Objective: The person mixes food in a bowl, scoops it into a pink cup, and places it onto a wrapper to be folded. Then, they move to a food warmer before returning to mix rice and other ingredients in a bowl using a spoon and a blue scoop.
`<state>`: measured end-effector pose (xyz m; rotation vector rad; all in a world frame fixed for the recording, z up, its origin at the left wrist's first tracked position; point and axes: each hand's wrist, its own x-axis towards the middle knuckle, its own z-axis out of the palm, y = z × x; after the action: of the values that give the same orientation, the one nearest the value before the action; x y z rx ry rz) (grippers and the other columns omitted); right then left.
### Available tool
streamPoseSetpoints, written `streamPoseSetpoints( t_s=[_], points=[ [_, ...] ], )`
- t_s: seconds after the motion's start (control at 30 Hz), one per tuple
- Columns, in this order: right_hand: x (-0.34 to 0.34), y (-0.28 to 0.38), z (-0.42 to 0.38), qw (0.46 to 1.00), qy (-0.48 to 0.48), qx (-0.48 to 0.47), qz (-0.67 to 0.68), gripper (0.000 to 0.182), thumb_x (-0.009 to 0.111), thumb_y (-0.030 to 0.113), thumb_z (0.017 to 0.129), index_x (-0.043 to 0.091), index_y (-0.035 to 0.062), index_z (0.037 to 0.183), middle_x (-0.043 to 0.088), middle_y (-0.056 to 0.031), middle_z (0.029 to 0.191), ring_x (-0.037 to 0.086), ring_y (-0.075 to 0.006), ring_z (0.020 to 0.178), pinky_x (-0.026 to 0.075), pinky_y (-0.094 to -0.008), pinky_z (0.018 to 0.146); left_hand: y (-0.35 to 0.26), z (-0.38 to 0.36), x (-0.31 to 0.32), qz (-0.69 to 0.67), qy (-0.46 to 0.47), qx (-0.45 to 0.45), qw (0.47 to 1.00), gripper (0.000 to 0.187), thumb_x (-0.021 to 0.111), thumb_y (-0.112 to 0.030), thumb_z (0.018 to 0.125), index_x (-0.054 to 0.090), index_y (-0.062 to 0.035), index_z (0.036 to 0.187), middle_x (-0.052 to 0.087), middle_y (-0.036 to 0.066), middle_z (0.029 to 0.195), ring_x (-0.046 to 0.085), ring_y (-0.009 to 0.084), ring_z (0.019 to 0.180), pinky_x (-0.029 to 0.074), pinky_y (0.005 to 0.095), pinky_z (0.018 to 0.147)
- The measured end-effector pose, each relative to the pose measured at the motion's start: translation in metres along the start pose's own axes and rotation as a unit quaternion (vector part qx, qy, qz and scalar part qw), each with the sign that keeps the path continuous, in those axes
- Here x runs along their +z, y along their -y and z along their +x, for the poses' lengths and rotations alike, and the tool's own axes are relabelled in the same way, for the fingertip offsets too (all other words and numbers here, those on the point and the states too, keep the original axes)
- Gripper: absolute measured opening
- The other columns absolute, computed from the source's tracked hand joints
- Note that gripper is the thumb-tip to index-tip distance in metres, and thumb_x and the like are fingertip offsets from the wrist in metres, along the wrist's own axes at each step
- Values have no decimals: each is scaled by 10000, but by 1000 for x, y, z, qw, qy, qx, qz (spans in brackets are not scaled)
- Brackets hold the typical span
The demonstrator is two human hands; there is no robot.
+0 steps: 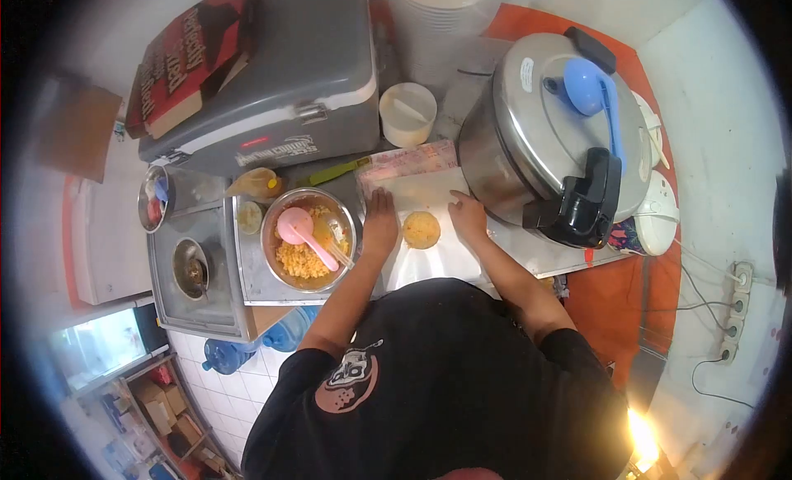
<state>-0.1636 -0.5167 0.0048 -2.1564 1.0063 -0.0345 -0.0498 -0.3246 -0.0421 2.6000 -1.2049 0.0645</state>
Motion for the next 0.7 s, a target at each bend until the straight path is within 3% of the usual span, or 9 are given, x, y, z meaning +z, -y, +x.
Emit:
streamPoseSetpoints(
  t_s=[0.2, 0.3, 0.37, 0.4, 0.47, 0.5, 0.57, 0.7],
  points=[
    [-4, -13, -8, 997, -10, -23, 67, 365, 602, 174, 777, 665, 102, 1130, 634, -137, 797, 625, -302, 762, 499, -417, 718, -4, 9, -9, -27, -24, 38, 999, 333, 503, -60, 798, 564, 66, 1099, 556, 225, 1227, 503, 367, 1179, 393, 440, 1024],
    [5, -4, 5, 998, -18, -51, 32, 351, 597, 141, 775, 665, 83, 1115, 638, -142, 814, 627, -302, 751, 499, -419, 712, -12, 20, -11, -120, -50, 17, 991, 289, 575, -90, 754, 578, 43, 1010, 585, 213, 1184, 562, 358, 1058, 449, 441, 945],
    [13, 7, 14, 989, -42, -137, 41, 357, 590, 92, 776, 654, 82, 1127, 644, -130, 934, 616, -296, 850, 492, -413, 774, -14, 32, -16, -167, 26, -23, 985, 289, 633, -141, 722, 588, 9, 965, 597, 188, 1171, 581, 343, 955, 481, 445, 855],
    [16, 11, 19, 989, -42, -137, 41, 357, 590, 92, 776, 654, 82, 1127, 644, -130, 934, 616, -296, 850, 492, -413, 774, -16, 37, -20, -167, 26, -24, 985, 289, 633, -141, 722, 588, 9, 965, 597, 188, 1171, 581, 343, 955, 481, 445, 855],
    [19, 21, 29, 952, -56, -300, 2, 393, 588, 46, 759, 643, 97, 1145, 623, -105, 1085, 576, -290, 997, 471, -398, 857, -18, 48, -29, -188, 79, -77, 976, 267, 656, -167, 711, 606, -22, 930, 615, 156, 1126, 580, 326, 902, 486, 425, 799],
    [19, 25, 33, 952, -56, -301, 3, 393, 588, 46, 759, 643, 97, 1145, 623, -105, 1085, 576, -290, 997, 471, -398, 857, -16, 53, -31, -187, 78, -77, 976, 267, 656, -167, 711, 606, -22, 930, 615, 156, 1126, 580, 326, 902, 486, 425, 799],
    [19, 32, 41, 959, 74, -253, -103, 454, 600, 41, 740, 620, 120, 1187, 599, -79, 1148, 528, -276, 1101, 450, -385, 913, -11, 60, -35, -215, 122, -58, 967, 269, 671, -189, 707, 626, -70, 944, 619, 125, 1054, 574, 318, 896, 479, 417, 784],
    [13, 38, 54, 940, 118, -256, -191, 357, 629, 90, 729, 673, 111, 1083, 611, -89, 1074, 548, -274, 1052, 462, -382, 879, -2, 58, -32, -162, 141, -17, 976, 287, 699, -198, 693, 643, -115, 962, 621, 97, 925, 566, 301, 892, 458, 425, 823]
  ],
)
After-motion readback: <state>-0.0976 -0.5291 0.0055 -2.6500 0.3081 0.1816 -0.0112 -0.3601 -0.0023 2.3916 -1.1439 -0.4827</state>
